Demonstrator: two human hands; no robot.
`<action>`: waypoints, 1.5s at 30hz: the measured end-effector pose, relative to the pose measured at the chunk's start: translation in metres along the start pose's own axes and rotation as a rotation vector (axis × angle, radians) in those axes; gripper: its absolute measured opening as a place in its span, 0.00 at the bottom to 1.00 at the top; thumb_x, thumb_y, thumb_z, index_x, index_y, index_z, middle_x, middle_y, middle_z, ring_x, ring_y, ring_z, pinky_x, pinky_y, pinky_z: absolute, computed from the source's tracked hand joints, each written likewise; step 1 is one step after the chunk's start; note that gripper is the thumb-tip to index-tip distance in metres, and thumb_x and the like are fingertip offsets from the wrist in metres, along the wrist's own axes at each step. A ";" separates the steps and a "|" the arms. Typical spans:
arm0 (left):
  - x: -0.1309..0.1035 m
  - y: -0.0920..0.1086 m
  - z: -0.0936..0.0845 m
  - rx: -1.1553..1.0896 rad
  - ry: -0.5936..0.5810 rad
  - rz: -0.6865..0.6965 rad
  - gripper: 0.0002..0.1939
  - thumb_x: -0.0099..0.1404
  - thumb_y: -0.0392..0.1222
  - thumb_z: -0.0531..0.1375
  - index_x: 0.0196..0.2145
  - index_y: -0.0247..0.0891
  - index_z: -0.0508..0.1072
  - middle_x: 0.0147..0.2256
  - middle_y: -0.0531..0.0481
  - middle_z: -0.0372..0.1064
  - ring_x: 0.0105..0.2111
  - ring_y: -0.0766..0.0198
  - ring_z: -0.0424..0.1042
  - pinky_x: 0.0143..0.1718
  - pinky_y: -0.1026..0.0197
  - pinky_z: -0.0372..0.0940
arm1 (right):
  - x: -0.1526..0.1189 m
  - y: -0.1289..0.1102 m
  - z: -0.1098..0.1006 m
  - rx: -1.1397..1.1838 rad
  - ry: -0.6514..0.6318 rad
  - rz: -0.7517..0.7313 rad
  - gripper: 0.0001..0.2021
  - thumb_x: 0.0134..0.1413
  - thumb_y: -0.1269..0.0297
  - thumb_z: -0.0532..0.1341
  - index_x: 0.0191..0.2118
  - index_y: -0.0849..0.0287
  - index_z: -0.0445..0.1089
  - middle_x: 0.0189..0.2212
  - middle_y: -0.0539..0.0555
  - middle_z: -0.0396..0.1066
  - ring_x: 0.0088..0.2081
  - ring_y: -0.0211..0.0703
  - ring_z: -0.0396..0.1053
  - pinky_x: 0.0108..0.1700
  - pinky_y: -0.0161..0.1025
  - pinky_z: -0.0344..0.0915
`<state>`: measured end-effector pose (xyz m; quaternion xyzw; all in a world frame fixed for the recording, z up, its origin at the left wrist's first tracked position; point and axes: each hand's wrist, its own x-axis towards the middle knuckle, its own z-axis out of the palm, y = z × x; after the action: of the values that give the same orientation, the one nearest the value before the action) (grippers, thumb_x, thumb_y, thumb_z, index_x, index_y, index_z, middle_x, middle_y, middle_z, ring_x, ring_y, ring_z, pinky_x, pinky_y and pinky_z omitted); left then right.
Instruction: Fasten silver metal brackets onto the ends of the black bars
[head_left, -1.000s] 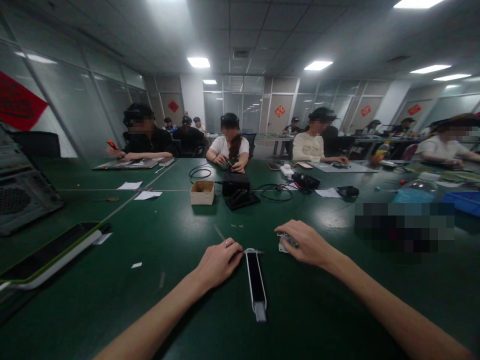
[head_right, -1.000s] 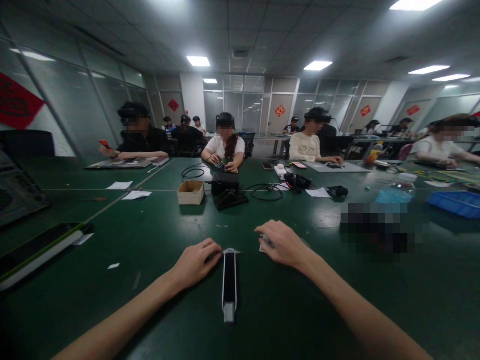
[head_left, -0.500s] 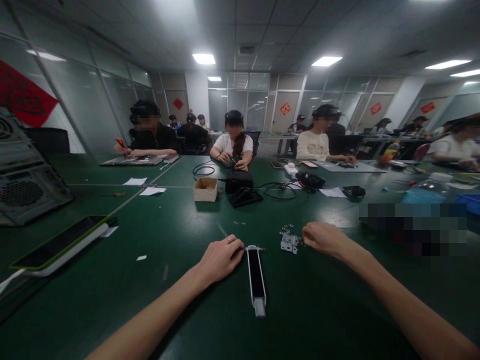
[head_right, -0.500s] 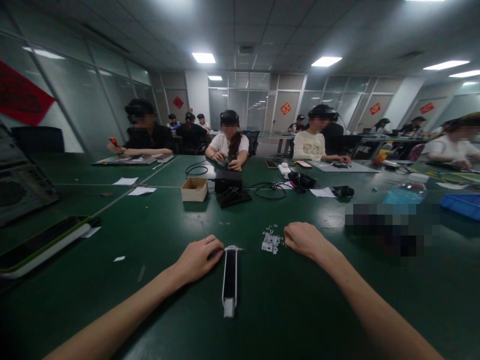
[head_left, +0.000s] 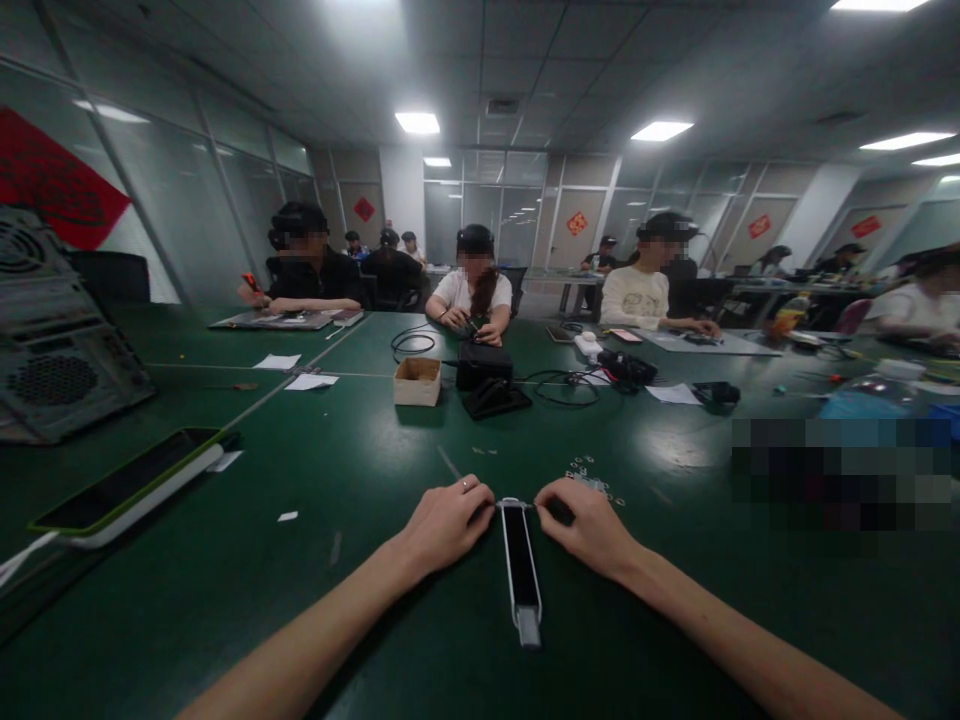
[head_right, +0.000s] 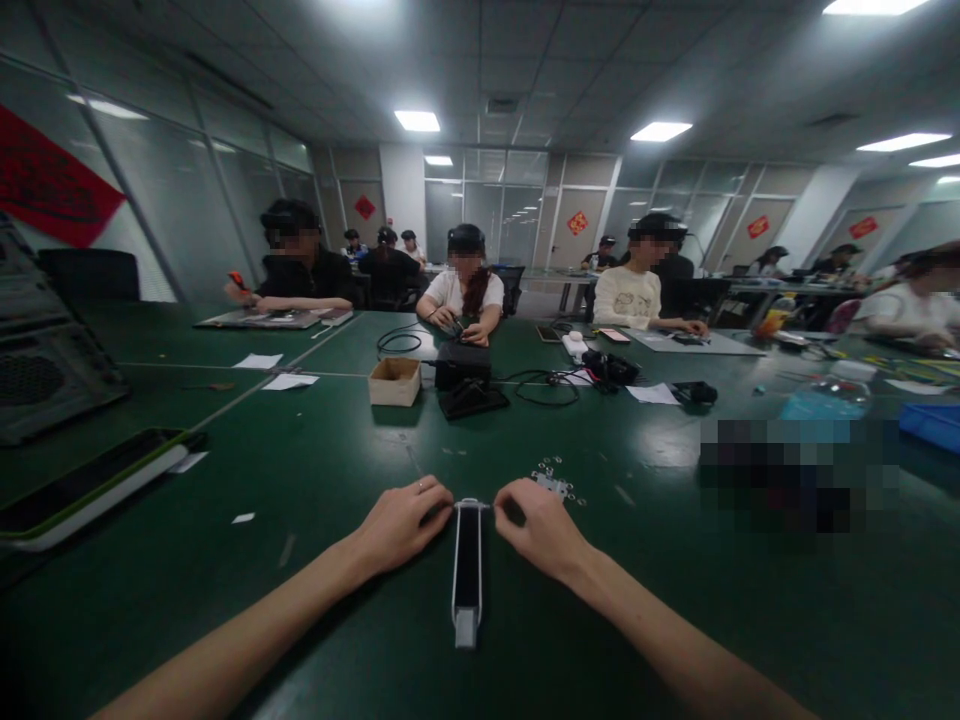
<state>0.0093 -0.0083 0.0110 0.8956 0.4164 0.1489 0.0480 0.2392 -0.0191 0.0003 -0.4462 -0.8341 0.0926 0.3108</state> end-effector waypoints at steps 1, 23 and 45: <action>0.000 0.000 0.000 -0.002 0.000 0.003 0.08 0.69 0.40 0.50 0.41 0.40 0.68 0.39 0.51 0.67 0.33 0.64 0.70 0.33 0.64 0.64 | 0.000 0.001 -0.001 0.039 -0.006 0.018 0.04 0.54 0.71 0.57 0.33 0.61 0.70 0.30 0.53 0.71 0.31 0.40 0.68 0.35 0.39 0.67; 0.002 -0.002 0.001 -0.008 -0.005 0.001 0.08 0.69 0.40 0.51 0.42 0.40 0.68 0.40 0.51 0.67 0.35 0.63 0.70 0.35 0.63 0.64 | 0.002 0.001 -0.006 -0.045 -0.080 -0.175 0.09 0.56 0.69 0.59 0.43 0.61 0.69 0.39 0.56 0.72 0.40 0.44 0.69 0.42 0.42 0.68; 0.002 -0.001 -0.003 -0.061 -0.043 -0.005 0.08 0.69 0.40 0.51 0.42 0.39 0.68 0.40 0.50 0.66 0.33 0.65 0.69 0.32 0.64 0.64 | -0.004 0.073 -0.078 -0.307 -0.300 0.190 0.09 0.54 0.69 0.57 0.37 0.55 0.75 0.32 0.55 0.73 0.32 0.44 0.70 0.33 0.37 0.63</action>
<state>0.0084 -0.0064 0.0138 0.8955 0.4130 0.1424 0.0848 0.3377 0.0111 0.0287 -0.5461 -0.8294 0.0591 0.1017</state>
